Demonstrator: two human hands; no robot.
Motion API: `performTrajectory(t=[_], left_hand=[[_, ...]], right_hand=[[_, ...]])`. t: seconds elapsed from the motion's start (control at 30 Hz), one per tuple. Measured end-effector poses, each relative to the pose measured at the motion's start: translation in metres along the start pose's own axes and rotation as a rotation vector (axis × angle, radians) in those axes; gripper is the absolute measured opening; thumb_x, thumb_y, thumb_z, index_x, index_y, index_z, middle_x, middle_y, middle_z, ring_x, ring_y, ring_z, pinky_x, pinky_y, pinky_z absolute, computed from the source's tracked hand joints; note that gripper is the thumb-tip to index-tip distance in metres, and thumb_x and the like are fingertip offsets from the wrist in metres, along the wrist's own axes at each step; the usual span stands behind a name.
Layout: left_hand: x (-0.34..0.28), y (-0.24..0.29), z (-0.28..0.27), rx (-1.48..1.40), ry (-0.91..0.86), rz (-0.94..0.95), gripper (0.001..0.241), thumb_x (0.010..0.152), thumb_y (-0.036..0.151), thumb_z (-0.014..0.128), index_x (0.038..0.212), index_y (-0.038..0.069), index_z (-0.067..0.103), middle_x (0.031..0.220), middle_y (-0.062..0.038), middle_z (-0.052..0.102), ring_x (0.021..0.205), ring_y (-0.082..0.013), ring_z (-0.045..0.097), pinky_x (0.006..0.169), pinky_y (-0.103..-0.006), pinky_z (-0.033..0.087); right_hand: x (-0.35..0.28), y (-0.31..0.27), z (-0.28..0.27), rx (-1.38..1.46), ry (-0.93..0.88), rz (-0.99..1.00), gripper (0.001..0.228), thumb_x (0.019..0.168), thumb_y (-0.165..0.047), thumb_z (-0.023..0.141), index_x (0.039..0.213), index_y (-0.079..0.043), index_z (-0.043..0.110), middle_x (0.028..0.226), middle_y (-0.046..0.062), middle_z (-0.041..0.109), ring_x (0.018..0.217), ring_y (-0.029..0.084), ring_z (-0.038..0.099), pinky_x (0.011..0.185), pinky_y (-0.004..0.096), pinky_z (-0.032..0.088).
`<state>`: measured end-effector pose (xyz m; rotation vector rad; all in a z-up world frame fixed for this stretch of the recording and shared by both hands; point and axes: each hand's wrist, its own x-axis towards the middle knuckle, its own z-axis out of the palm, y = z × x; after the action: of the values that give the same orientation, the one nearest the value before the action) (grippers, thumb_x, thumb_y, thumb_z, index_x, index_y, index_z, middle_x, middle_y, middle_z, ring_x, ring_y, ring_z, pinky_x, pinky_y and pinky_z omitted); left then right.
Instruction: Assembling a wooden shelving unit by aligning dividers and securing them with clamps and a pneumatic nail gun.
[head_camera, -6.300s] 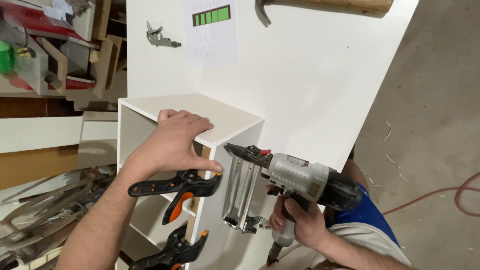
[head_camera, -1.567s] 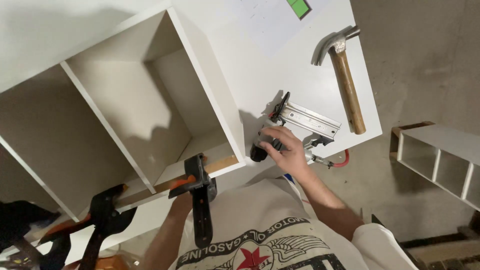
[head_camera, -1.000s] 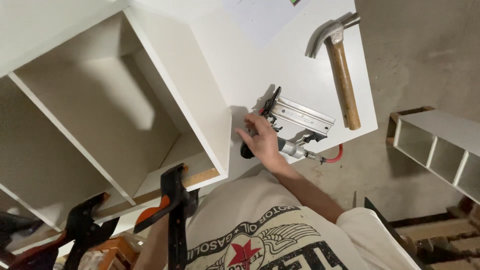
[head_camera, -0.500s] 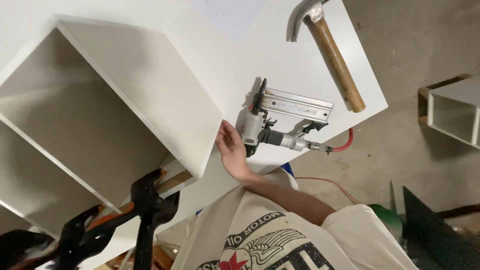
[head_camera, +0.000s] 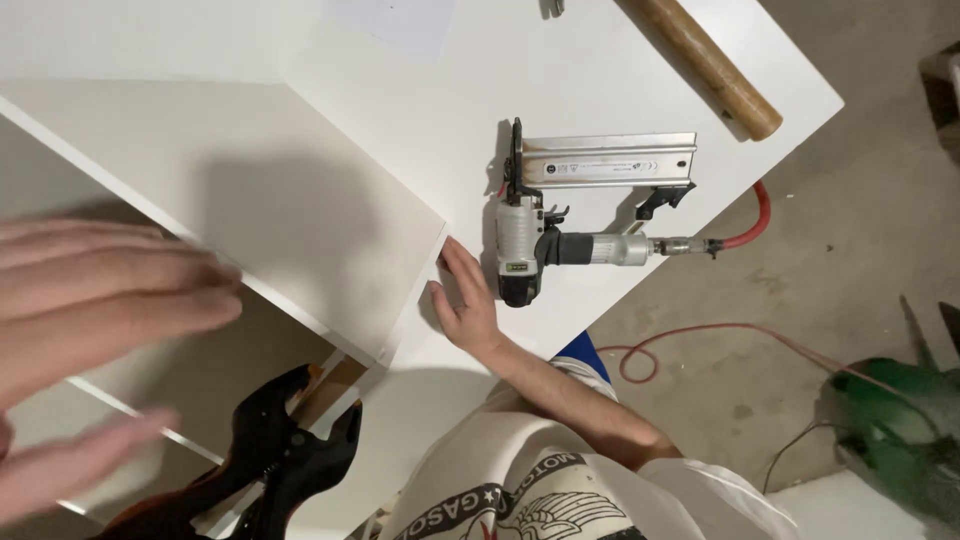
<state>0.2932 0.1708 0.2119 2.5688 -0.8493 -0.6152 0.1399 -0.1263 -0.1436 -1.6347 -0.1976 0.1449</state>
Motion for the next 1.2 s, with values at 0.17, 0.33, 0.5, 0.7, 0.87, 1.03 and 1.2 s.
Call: performTrajectory(t=[0.17,0.33,0.5,0.7,0.87,1.03,1.2], left_hand=[[0.039,-0.037,0.042,0.269,-0.101,0.132,0.058,0.08,0.039,0.059,0.136,0.024,0.06,0.139,0.003,0.064,0.133,-0.0229,0.06,0.118,-0.0472,0.044],[0.058,-0.037,0.06,0.578,-0.152,0.12,0.048,0.071,0.034,0.071,0.119,0.033,0.067,0.121,0.015,0.072,0.113,-0.0125,0.068,0.087,-0.032,0.052],[0.067,-0.034,0.06,0.522,0.0,0.233,0.025,0.09,-0.002,0.063,0.098,0.02,0.071,0.1,0.009,0.072,0.094,-0.0161,0.069,0.078,-0.0286,0.055],[0.069,-0.035,0.061,0.523,0.022,0.219,0.029,0.085,-0.003,0.063,0.1,0.021,0.072,0.1,0.01,0.072,0.091,-0.0158,0.069,0.074,-0.0296,0.055],[0.065,-0.036,0.063,0.492,-0.028,0.193,0.036,0.073,-0.007,0.061,0.097,0.019,0.067,0.098,0.008,0.07,0.082,-0.0205,0.066,0.069,-0.0325,0.055],[0.063,-0.039,0.066,0.491,0.016,0.258,0.032,0.078,-0.005,0.06,0.101,0.016,0.07,0.102,0.005,0.073,0.09,-0.0195,0.07,0.07,-0.0322,0.054],[0.062,-0.033,0.065,0.512,0.044,0.215,0.032,0.071,-0.005,0.057,0.093,0.016,0.065,0.096,0.006,0.07,0.083,-0.0199,0.066,0.066,-0.0319,0.051]], right_hand=[[0.006,-0.009,0.0,0.026,0.02,-0.004,0.051,0.108,-0.01,0.057,0.155,0.0,0.04,0.161,0.024,0.04,0.151,0.035,0.043,0.121,0.042,0.051],[0.011,-0.015,0.003,-0.034,0.05,0.072,0.048,0.105,-0.016,0.059,0.149,0.0,0.049,0.155,0.023,0.049,0.146,0.034,0.05,0.122,0.04,0.046],[0.012,-0.008,0.006,0.034,0.09,0.148,0.042,0.105,-0.017,0.061,0.144,-0.001,0.055,0.15,0.022,0.054,0.141,0.032,0.055,0.12,0.04,0.049],[0.008,0.013,0.025,0.457,0.293,0.311,0.063,0.09,0.01,0.073,0.147,0.005,0.046,0.143,0.024,0.053,0.124,0.028,0.062,0.109,0.036,0.057],[0.026,0.004,-0.003,0.166,0.042,0.297,0.071,0.095,-0.005,0.074,0.157,-0.012,0.04,0.124,0.013,0.047,0.106,0.019,0.063,0.106,0.033,0.06],[0.035,-0.001,-0.01,0.23,-0.086,0.298,0.056,0.098,0.002,0.066,0.15,-0.004,0.047,0.115,0.01,0.05,0.093,0.018,0.057,0.099,0.031,0.054],[0.036,0.001,-0.006,0.29,-0.051,0.359,0.055,0.094,0.005,0.069,0.144,-0.003,0.049,0.113,0.01,0.053,0.091,0.017,0.057,0.091,0.028,0.055]])
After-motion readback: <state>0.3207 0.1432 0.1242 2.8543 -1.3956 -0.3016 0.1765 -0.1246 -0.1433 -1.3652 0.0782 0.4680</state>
